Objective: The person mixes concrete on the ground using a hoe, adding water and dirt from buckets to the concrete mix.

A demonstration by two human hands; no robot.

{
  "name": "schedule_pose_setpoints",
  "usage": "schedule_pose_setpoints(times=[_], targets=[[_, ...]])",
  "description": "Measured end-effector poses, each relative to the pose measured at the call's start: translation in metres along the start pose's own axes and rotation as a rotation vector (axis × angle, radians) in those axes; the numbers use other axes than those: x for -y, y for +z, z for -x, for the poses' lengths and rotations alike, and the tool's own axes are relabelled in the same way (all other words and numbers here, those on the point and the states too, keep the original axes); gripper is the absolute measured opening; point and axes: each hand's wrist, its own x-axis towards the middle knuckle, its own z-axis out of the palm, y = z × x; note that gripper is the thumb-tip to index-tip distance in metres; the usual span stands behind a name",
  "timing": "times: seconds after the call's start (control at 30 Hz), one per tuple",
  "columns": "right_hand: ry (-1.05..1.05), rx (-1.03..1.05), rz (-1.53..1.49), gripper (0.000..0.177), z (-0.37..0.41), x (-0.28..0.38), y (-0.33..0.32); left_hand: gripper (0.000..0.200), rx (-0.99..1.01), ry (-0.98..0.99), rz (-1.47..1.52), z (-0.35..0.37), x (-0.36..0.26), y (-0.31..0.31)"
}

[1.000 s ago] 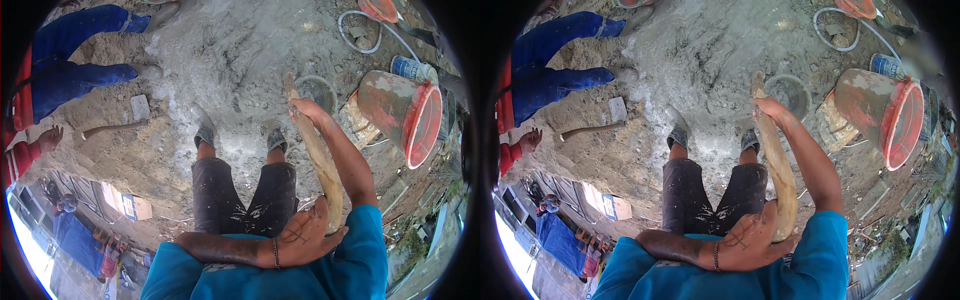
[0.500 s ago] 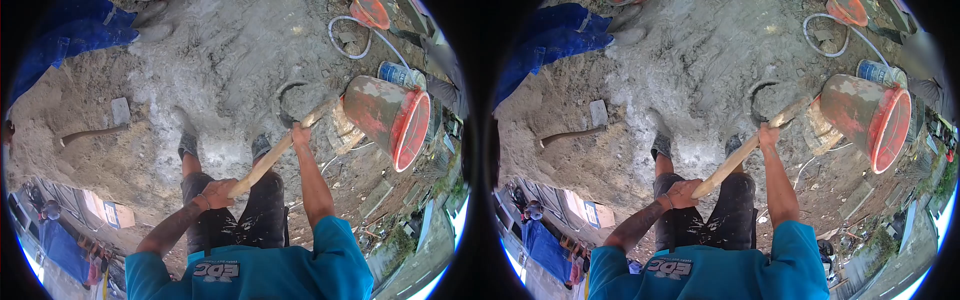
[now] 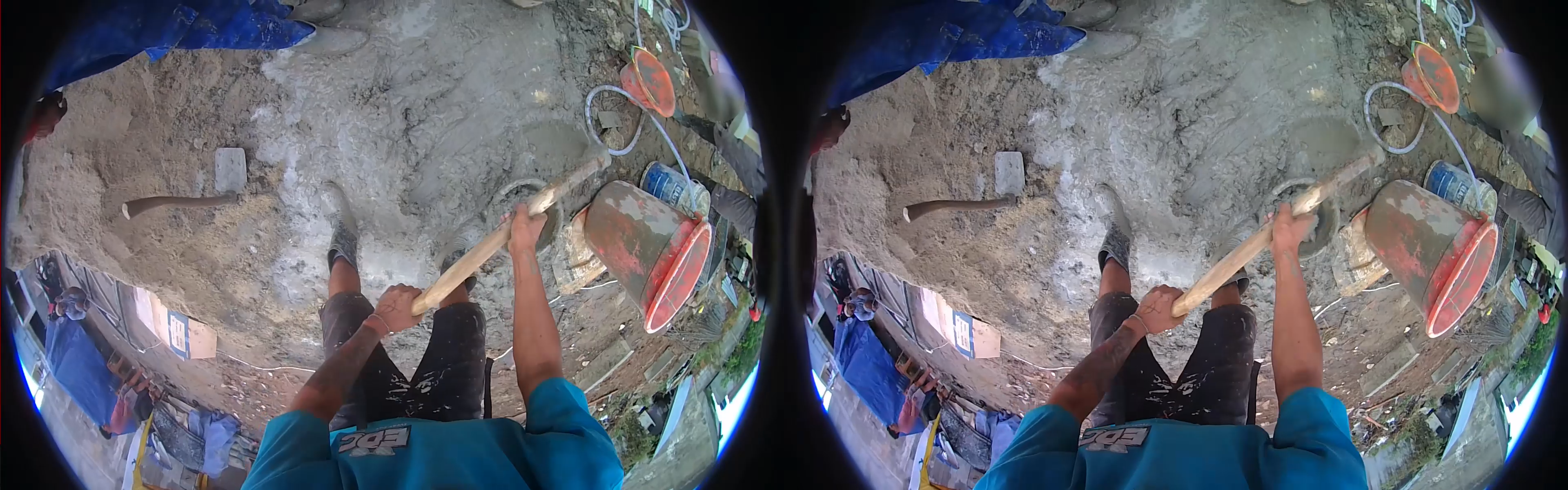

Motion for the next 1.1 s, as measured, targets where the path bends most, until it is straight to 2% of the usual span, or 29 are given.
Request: schedule_pose_setpoints(times=[0.03,0.1,0.13,0.17,0.2,0.23,0.3,0.37,0.43,0.5,0.57,0.63,0.67,0.73,0.87,0.93,0.97,1.07,1.1], targets=[[-0.015,0.017,0.046,0.033,-0.017,0.010,0.029,0.036,0.108,-0.136,0.147,-0.017,-0.022,-0.020],[-0.061,0.123,0.222,0.033,-0.072,0.026,0.093,0.032,-0.064,-0.079,0.180,-0.063,-0.020,-0.033],[-0.144,0.125,0.260,0.033,-0.090,0.035,0.133,0.032,-0.142,-0.081,0.167,-0.092,-0.011,-0.046],[-0.229,0.176,0.430,0.033,-0.132,0.028,0.167,0.032,-0.203,-0.093,0.158,-0.112,-0.004,-0.061],[-0.184,0.210,0.524,0.034,-0.156,0.026,0.204,0.032,-0.224,-0.127,0.175,-0.128,0.004,-0.084],[-0.217,0.255,0.692,0.039,-0.188,0.011,0.237,0.032,-0.254,-0.165,0.189,-0.137,0.011,-0.106],[-0.157,0.284,0.916,0.052,-0.177,-0.012,0.294,0.032,-0.283,-0.238,0.241,-0.110,0.023,-0.124],[-0.443,0.724,1.551,0.063,-0.118,-0.030,0.323,0.030,-0.355,-0.331,0.357,-0.070,0.029,-0.134],[-0.075,0.384,1.146,0.070,-0.048,-0.067,0.337,0.029,-0.319,-0.416,0.452,-0.019,0.043,-0.121],[0.005,0.429,1.118,0.074,-0.009,-0.082,0.330,0.029,-0.337,-0.477,0.532,0.014,0.038,-0.123],[0.121,0.552,1.075,0.077,-0.010,-0.131,0.311,0.034,-0.250,-0.652,0.428,0.035,0.009,-0.124],[0.154,0.597,1.212,0.052,0.019,-0.124,0.298,0.031,-0.283,-0.657,0.407,0.042,-0.014,-0.122],[0.134,0.613,1.208,0.052,0.019,-0.123,0.300,0.030,-0.313,-0.663,0.384,0.039,-0.023,-0.123],[0.412,0.670,1.012,0.036,0.013,-0.139,0.290,0.034,-0.295,-0.698,0.356,0.035,-0.043,-0.129],[0.495,0.721,0.821,0.030,-0.001,-0.129,0.256,0.041,-0.246,-0.618,0.362,0.012,-0.103,-0.143],[0.621,0.710,0.722,0.024,0.006,-0.083,0.230,0.041,-0.223,-0.535,0.430,0.004,-0.140,-0.140],[0.616,0.701,0.724,0.024,0.009,-0.075,0.210,0.045,-0.181,-0.505,0.427,0.004,-0.156,-0.134],[0.669,0.743,0.467,0.026,-0.003,-0.055,0.155,0.046,-0.153,-0.371,0.428,0.013,-0.210,-0.123],[0.691,0.726,0.387,0.026,-0.005,-0.048,0.126,0.048,-0.065,-0.341,0.419,0.018,-0.226,-0.120]])
